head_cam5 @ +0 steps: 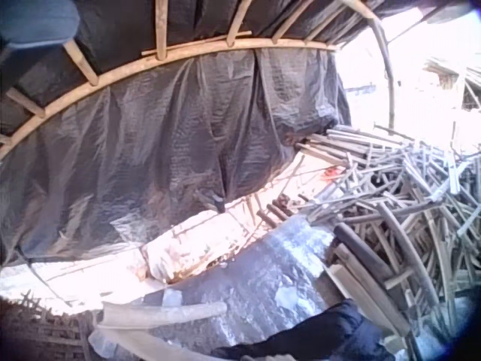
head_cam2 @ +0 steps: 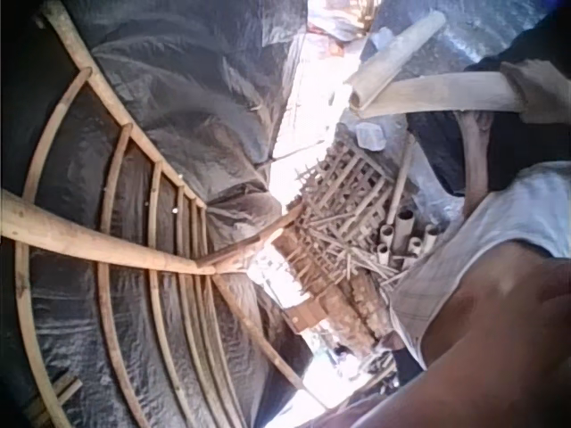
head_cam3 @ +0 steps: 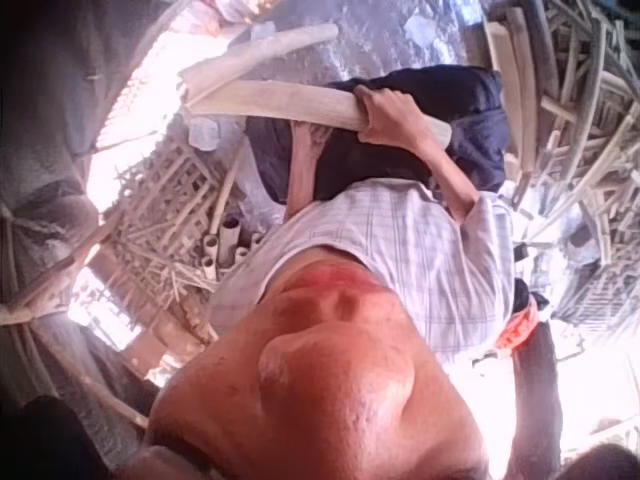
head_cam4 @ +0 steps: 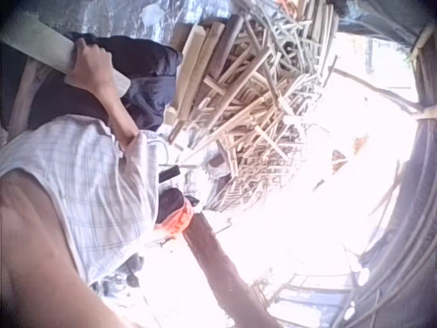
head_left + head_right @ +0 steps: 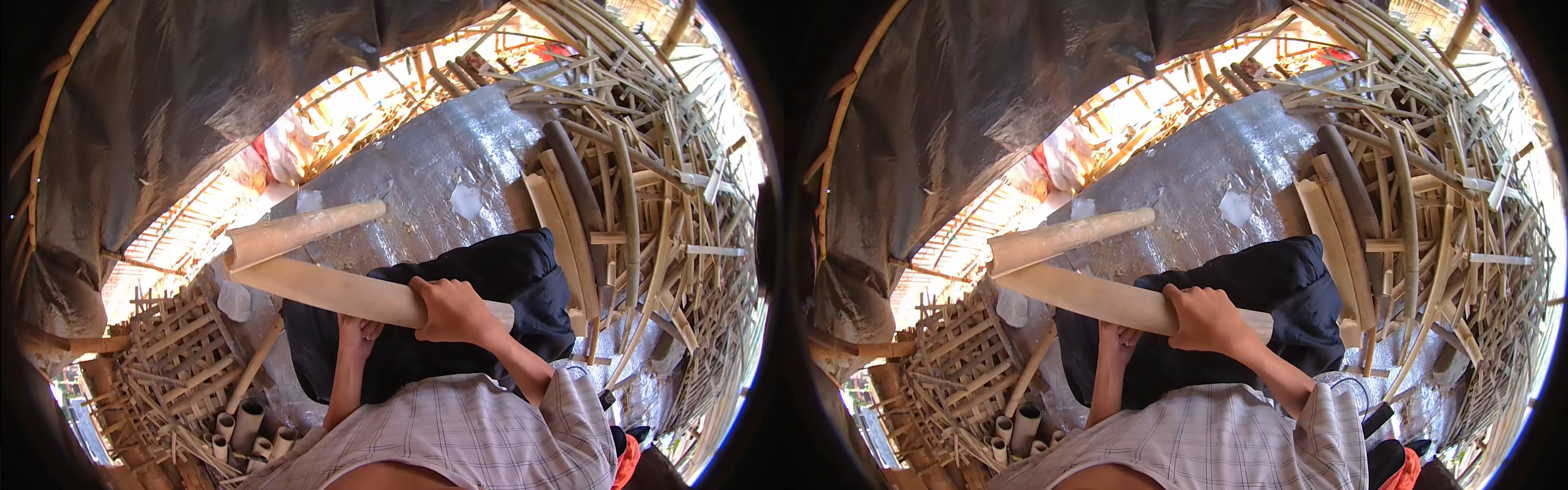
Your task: The person carves a section of bamboo using a knife, stripping away long thin pieces from the end and side of the stalk while holding it by hand.
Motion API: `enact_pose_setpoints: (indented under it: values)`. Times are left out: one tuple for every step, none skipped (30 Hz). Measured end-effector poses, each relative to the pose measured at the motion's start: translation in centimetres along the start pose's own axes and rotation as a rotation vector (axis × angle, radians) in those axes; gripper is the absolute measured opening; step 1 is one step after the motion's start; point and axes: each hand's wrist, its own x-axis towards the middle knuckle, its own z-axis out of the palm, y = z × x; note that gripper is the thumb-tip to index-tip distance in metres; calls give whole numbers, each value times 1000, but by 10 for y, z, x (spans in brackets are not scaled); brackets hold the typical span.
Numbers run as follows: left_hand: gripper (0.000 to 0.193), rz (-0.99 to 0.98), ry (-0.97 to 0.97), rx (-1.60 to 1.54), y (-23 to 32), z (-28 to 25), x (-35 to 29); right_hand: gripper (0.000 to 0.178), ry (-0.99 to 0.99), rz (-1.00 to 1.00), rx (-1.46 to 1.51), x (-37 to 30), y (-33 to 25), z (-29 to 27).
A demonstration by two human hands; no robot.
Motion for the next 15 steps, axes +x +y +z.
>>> enact_pose_setpoints:
  values:
    - [15, 17, -22, -3, 4, -6, -1, 64, 28, -16, -27, -1, -8, 1]
    - [11, 33, -43, -5, 10, -12, -2, 61, 57, -32, -48, -2, -16, 0]
    - [8, 48, -64, -8, 16, -18, -2, 58, 86, -47, -70, -2, -23, -3]
    - [11, 51, -110, 19, 22, -24, -2, 55, 112, -64, -88, -2, -30, -3]
    - [14, 54, -154, 46, 29, -29, -2, 54, 131, -57, -104, -1, -34, 1]
    - [18, 57, -198, 73, 35, -35, -2, 54, 149, -49, -120, 2, -34, 8]
    - [18, 30, -220, 87, 39, -44, 0, 54, 161, -45, -141, 6, -35, 17]
    - [19, 3, -242, 102, 41, -55, 4, 53, 182, -34, -159, 8, -38, 26]
    - [19, -25, -264, 117, 41, -65, 8, 54, 182, -21, -179, 6, -42, 32]
    - [20, -46, -298, 97, 42, -75, 10, 54, 184, -14, -190, 4, -46, 40]
    - [21, -68, -334, 78, 41, -84, 12, 55, 188, -6, -201, 3, -51, 46]
    - [22, -92, -370, 58, 41, -93, 14, 59, 184, -7, -228, 5, -54, 50]
    - [23, -100, -373, 52, 40, -99, 14, 62, 172, 0, -249, 5, -57, 56]
    - [25, -108, -377, 45, 40, -104, 16, 66, 160, 6, -270, 4, -61, 61]
    - [26, -117, -380, 38, 39, -110, 16, 66, 157, 18, -275, 3, -67, 66]
